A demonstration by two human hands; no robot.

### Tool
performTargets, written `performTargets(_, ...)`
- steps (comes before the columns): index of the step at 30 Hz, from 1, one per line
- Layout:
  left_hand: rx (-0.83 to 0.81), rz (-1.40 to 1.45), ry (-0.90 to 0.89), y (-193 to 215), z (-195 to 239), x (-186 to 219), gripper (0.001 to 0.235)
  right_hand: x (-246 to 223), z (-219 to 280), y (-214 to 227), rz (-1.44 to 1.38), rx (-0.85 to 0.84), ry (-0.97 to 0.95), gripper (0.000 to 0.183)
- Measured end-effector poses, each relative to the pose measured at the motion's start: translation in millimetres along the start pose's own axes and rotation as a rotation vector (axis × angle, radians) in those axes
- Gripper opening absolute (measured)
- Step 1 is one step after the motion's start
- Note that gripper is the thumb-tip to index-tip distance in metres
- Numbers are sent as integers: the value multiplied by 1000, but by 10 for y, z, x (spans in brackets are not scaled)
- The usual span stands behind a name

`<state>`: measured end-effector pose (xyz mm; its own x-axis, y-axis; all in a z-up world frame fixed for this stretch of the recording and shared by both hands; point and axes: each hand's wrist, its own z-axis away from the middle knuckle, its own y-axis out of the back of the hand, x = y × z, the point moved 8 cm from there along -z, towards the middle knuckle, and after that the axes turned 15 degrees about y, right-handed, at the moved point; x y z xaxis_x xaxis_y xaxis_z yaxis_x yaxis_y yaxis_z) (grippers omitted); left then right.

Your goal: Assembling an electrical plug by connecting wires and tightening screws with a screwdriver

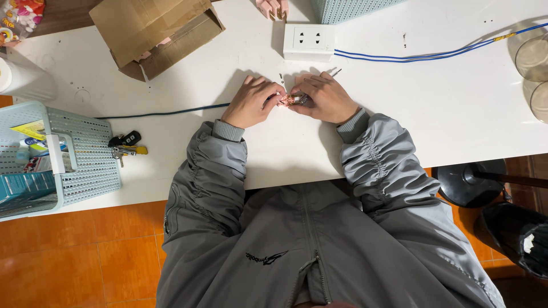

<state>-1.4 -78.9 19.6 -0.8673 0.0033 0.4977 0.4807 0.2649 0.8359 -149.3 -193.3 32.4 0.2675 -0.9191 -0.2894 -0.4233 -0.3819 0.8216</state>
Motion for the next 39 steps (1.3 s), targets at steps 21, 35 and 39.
performTargets(21,143,-113,161,329,125,-616,40,-1,45,77,-33,-58,-9,40)
performTargets(35,166,83,77,166,-5,-174,39,34,45,595,-6,405,-104,31)
performTargets(39,141,109,20,28,-39,100,34,-34,51,713,-136,537,-150,25)
